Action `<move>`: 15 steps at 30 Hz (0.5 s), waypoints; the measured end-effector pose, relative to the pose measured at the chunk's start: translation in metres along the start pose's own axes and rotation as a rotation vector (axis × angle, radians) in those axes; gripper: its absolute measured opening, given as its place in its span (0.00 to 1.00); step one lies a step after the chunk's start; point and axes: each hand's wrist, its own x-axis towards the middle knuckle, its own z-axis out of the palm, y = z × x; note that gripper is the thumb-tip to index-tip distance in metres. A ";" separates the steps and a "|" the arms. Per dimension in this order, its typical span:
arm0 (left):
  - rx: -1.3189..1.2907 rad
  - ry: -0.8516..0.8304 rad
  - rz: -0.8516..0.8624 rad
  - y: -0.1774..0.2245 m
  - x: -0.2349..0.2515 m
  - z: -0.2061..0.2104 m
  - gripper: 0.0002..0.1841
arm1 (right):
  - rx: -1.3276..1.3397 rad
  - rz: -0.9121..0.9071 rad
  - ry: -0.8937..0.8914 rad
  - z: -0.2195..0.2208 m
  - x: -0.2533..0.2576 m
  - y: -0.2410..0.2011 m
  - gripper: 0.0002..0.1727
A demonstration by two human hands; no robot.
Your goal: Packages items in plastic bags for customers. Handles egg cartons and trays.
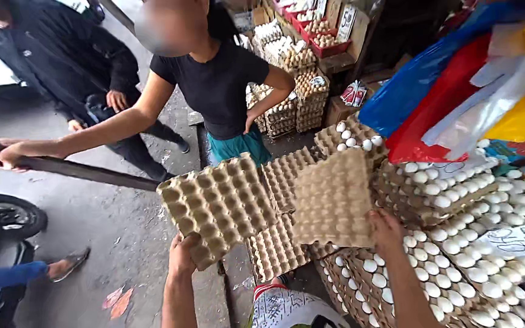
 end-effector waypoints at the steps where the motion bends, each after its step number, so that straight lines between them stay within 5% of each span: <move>1: -0.001 0.032 0.013 -0.003 0.000 -0.003 0.17 | 0.045 0.016 -0.026 0.015 0.010 0.000 0.16; 7: -0.027 0.188 -0.041 -0.018 -0.006 -0.012 0.15 | 0.141 0.171 -0.170 0.079 0.113 -0.017 0.22; 11: -0.009 0.181 -0.082 -0.019 -0.015 -0.011 0.15 | -0.224 0.179 -0.177 0.081 0.181 -0.002 0.32; 15: -0.013 0.077 -0.083 -0.011 -0.019 0.001 0.15 | -0.326 0.062 -0.281 0.085 0.142 -0.012 0.32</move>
